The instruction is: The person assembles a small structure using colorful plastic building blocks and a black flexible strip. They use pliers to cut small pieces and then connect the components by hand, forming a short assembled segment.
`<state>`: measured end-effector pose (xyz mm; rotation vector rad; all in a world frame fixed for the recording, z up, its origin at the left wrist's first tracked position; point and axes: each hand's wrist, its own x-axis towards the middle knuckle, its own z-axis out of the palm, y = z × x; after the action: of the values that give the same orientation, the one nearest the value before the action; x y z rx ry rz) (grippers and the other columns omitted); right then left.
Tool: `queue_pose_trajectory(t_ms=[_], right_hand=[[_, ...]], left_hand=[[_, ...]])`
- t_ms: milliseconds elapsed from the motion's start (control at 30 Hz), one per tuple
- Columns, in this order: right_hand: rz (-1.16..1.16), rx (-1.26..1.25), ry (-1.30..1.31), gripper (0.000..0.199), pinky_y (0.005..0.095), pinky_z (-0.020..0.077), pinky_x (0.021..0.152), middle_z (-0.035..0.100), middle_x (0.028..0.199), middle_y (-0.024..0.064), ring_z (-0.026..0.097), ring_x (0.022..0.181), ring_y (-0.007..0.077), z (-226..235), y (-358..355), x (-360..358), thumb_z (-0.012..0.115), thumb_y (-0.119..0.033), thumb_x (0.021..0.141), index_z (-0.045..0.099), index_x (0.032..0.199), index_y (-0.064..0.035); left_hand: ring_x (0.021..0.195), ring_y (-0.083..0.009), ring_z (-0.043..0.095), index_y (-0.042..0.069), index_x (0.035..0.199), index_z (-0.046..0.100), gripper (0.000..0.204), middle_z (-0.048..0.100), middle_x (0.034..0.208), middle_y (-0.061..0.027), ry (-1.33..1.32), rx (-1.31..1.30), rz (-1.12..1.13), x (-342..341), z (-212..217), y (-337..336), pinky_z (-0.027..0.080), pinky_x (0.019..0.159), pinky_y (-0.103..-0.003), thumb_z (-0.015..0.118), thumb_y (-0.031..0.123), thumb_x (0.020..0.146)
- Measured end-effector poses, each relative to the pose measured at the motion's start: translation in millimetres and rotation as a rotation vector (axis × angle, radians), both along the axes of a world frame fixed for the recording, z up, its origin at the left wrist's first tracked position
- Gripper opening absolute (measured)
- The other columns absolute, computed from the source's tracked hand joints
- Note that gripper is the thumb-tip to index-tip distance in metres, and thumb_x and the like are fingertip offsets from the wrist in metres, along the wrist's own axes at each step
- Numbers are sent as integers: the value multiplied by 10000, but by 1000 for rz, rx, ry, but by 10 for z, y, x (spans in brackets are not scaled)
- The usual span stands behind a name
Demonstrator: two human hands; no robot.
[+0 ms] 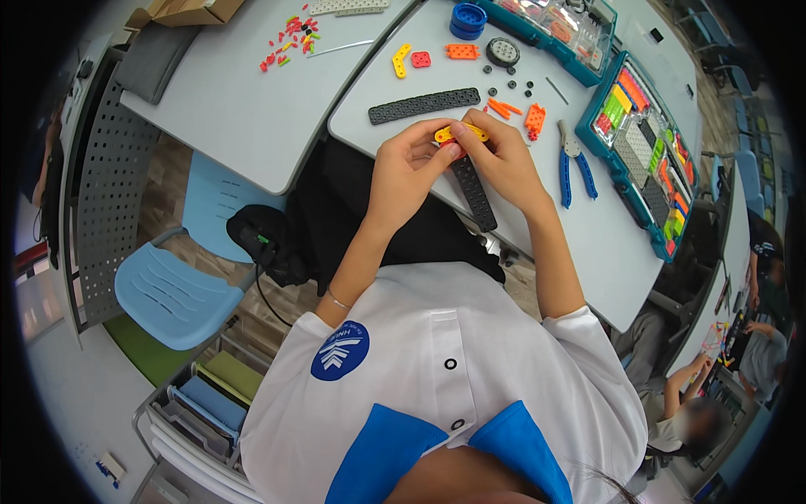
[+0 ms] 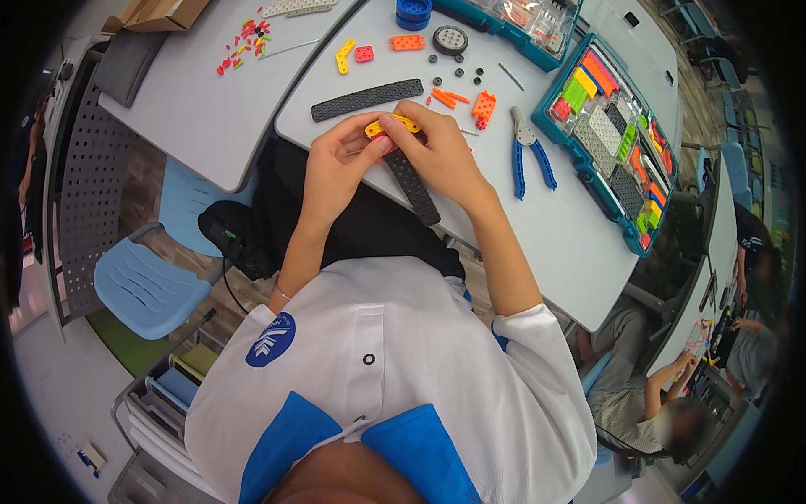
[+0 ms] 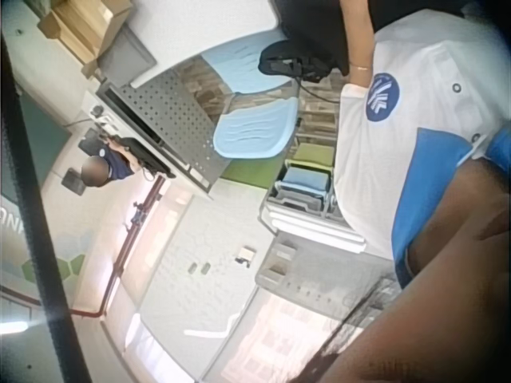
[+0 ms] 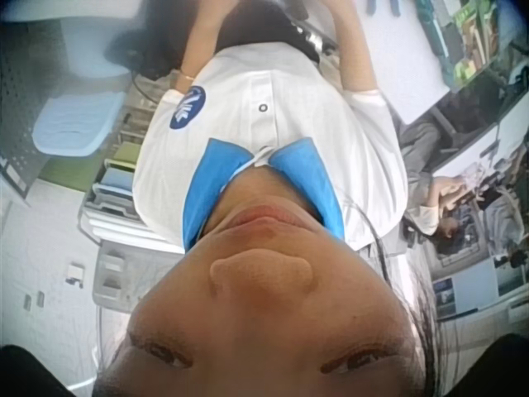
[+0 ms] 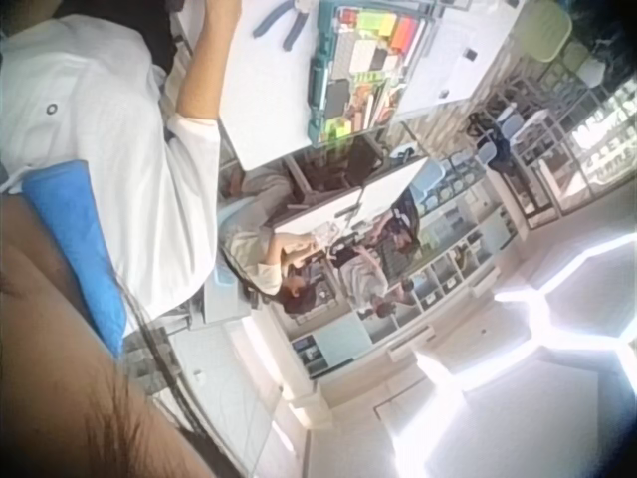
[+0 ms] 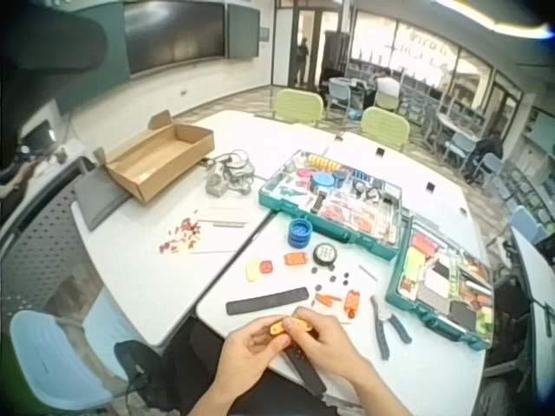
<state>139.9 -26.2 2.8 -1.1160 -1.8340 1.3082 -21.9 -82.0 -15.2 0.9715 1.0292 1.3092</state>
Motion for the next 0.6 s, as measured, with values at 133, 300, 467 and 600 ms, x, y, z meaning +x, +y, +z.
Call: queue_pose_trajectory(t_ms=[133,300,467,600], right_hand=[[5,15,-53,317,262,383,563,541,651,47,452,618,80,45,-7,5,603,-264,1007,618,852,12],[12,-9,20,317,261,393,568,545,661,33,463,620,85,133,-114,-68,599,-261,1010,632,873,23],[-122,-359,351,314,226,319,529,451,645,-54,390,592,37,189,0,109,571,-296,1034,613,869,-32],[-177,-306,281,335,218,300,540,429,646,-70,375,598,23,294,68,194,549,-346,1040,609,873,-62]], left_hand=[[917,-132,706,-55,1251,632,343,729,1029,-121,57,-47,-12,7,61,2,576,779,-254,692,36,925],[914,-136,707,-57,1236,640,345,731,1029,-124,168,-1,25,10,-47,11,579,739,-259,709,53,916],[934,-144,708,-44,1261,627,364,732,1054,-134,80,-75,-27,-95,44,26,583,745,-259,706,62,922],[983,-164,708,-35,1299,607,387,730,1095,-160,7,-140,-13,-145,126,29,588,791,-273,690,71,937]])
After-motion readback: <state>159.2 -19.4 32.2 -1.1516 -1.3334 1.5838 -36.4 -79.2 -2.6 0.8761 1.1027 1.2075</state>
